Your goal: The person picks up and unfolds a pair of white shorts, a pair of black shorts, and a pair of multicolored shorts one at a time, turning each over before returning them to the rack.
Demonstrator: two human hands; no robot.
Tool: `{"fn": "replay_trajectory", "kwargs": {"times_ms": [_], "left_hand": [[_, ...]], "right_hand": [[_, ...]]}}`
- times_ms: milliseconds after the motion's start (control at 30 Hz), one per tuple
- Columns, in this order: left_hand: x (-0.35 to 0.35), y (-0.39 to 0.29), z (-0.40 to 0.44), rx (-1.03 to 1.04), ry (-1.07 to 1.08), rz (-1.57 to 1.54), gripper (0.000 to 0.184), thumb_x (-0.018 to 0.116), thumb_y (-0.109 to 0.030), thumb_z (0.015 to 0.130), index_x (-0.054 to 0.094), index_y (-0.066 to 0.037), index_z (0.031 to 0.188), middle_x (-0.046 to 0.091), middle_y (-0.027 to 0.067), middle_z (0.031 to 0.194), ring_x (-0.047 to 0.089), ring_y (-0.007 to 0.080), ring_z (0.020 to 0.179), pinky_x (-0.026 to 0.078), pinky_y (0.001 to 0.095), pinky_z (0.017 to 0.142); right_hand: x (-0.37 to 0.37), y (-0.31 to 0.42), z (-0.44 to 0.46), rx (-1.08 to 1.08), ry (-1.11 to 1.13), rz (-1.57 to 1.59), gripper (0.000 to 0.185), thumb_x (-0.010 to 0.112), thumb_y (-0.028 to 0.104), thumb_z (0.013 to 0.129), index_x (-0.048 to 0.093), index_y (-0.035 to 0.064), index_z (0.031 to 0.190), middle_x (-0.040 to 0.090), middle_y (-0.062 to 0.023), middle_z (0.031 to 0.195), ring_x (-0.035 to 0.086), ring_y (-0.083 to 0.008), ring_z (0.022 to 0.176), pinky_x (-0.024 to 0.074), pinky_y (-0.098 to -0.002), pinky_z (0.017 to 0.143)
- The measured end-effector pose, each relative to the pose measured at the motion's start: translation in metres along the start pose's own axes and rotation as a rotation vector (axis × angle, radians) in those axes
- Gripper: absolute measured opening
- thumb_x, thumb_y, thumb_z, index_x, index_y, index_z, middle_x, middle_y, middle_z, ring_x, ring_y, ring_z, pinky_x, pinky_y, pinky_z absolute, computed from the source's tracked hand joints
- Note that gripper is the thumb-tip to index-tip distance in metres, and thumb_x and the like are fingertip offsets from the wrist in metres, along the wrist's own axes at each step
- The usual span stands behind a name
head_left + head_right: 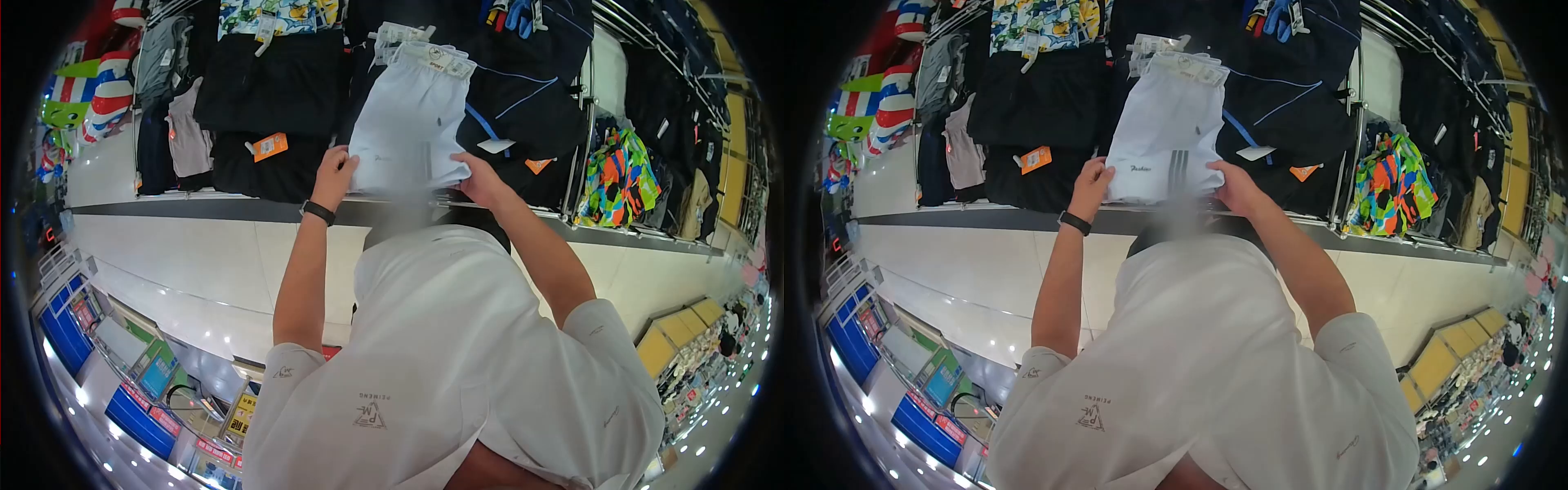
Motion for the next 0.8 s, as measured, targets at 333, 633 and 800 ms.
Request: {"fn": "replay_trajectory", "kwargs": {"times_ms": [333, 633, 800], "left_hand": [[0.026, -0.004, 0.005, -0.685, 0.024, -0.903, 0.027, 0.052, -0.031, 0.099, 0.061, -0.006, 0.105, 0.066, 0.0014, 0.089, 0.062, 0.0116, 0.079, 0.049, 0.0286, 0.069], [0.026, -0.048, -0.024, -0.100, -0.047, 0.213, 0.105, 0.082, -0.012, 0.065, 0.019, -0.006, 0.148, 0.034, 0.0251, 0.139, 0.043, 0.0390, 0.127, 0.041, 0.0424, 0.105], [0.030, -0.020, -0.020, -0.201, -0.107, 0.338, 0.087, 0.073, -0.006, 0.072, 0.027, -0.005, 0.145, 0.050, 0.0237, 0.125, 0.059, 0.0394, 0.108, 0.049, 0.0428, 0.093]], "right_hand": [[0.007, 0.022, 0.011, -0.019, 0.133, 0.230, 0.027, 0.043, 0.027, 0.101, 0.059, 0.0118, 0.115, 0.065, -0.0026, 0.114, 0.061, -0.0186, 0.105, 0.0490, -0.0388, 0.090], [0.037, 0.031, -0.001, -0.015, 0.024, 0.153, 0.028, 0.043, 0.031, 0.101, 0.059, 0.0141, 0.117, 0.066, -0.0012, 0.111, 0.062, -0.0159, 0.100, 0.0505, -0.0337, 0.083], [0.040, 0.033, -0.007, 0.003, 0.002, 0.108, 0.031, 0.042, 0.032, 0.101, 0.058, 0.0140, 0.120, 0.065, -0.0027, 0.114, 0.062, -0.0171, 0.100, 0.0511, -0.0332, 0.083]]}}
Point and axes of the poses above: each hand's wrist, its own z-axis towards the middle knuckle, its own x-axis out of the palm, y = z × x, the point moved 8 cm from there along z, towards the middle knuckle
